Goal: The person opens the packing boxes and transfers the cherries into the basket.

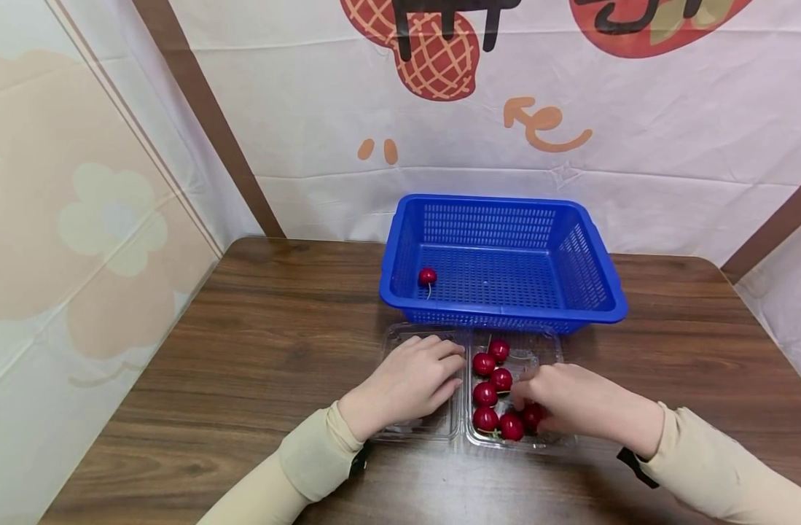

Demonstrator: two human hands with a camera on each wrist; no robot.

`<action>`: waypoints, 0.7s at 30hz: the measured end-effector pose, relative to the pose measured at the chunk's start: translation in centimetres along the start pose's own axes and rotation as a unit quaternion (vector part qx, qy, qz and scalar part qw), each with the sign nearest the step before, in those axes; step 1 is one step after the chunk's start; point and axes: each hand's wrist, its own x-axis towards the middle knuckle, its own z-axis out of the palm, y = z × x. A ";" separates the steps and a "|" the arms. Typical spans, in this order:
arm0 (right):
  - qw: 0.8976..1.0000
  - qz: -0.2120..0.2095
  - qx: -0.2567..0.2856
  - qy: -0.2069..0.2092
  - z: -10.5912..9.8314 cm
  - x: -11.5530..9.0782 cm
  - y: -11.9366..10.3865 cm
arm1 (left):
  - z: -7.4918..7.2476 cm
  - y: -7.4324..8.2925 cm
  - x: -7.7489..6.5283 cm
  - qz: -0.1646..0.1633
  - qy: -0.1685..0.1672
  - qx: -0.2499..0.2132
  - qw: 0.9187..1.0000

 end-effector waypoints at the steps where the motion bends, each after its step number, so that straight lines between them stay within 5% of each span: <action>1: 1.000 -0.002 -0.002 0.002 0.0 0.0 0.0 | 0.0 0.0 0.0 0.000 0.001 0.000 1.000; 21: 1.000 -0.011 -0.005 0.009 0.7 0.1 0.3 | 0.1 -0.1 0.0 0.002 0.010 0.000 1.000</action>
